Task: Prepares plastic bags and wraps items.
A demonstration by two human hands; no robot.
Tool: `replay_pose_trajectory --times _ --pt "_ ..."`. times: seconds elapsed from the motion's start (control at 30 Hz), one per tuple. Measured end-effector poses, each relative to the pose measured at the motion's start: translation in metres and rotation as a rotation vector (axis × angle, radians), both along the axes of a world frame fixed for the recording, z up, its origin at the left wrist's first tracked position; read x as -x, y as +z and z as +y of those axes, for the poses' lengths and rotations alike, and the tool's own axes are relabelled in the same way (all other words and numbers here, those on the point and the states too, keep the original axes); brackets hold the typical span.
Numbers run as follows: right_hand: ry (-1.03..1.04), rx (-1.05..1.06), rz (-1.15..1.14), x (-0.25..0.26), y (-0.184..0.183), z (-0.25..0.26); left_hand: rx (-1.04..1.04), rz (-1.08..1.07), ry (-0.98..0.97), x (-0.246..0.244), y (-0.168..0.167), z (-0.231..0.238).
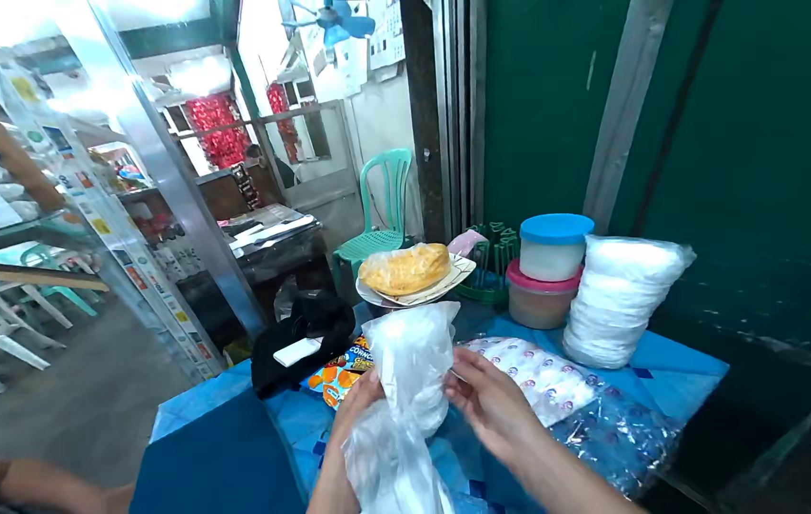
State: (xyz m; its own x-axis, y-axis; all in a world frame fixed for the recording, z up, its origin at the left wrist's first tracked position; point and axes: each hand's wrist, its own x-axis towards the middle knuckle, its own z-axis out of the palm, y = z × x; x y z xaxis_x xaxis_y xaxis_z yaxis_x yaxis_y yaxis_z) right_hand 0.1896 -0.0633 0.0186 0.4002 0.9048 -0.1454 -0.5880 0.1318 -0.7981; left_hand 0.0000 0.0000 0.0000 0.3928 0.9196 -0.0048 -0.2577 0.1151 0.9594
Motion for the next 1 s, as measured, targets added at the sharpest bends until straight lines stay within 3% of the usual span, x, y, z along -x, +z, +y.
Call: replay_pose_trajectory --times 0.13,0.27,0.4,0.6,0.77,0.87,1.0 --pt "-0.19 -0.046 0.355 0.045 0.001 -0.033 -0.132 0.046 -0.038 0.01 -0.026 -0.004" --pt "-0.245 -0.066 0.31 0.067 0.0 -0.038 -0.161 0.074 0.015 0.008 -0.016 -0.012" --pt "-0.233 -0.143 0.019 0.06 -0.013 -0.028 -0.132 0.125 -0.026 0.001 0.011 -0.023" --pt "-0.088 -0.08 -0.325 0.034 -0.024 -0.023 -0.325 0.415 -0.061 0.01 0.019 -0.006" --pt "-0.151 -0.117 -0.986 0.007 -0.019 -0.013 -0.572 0.732 -0.135 0.016 0.05 0.019" --pt "-0.083 -0.15 -1.003 0.001 -0.012 0.002 -0.571 0.754 -0.16 0.012 0.07 0.026" --pt "-0.046 -0.16 -1.005 0.007 -0.023 0.016 -0.498 0.649 -0.203 0.004 0.058 0.029"
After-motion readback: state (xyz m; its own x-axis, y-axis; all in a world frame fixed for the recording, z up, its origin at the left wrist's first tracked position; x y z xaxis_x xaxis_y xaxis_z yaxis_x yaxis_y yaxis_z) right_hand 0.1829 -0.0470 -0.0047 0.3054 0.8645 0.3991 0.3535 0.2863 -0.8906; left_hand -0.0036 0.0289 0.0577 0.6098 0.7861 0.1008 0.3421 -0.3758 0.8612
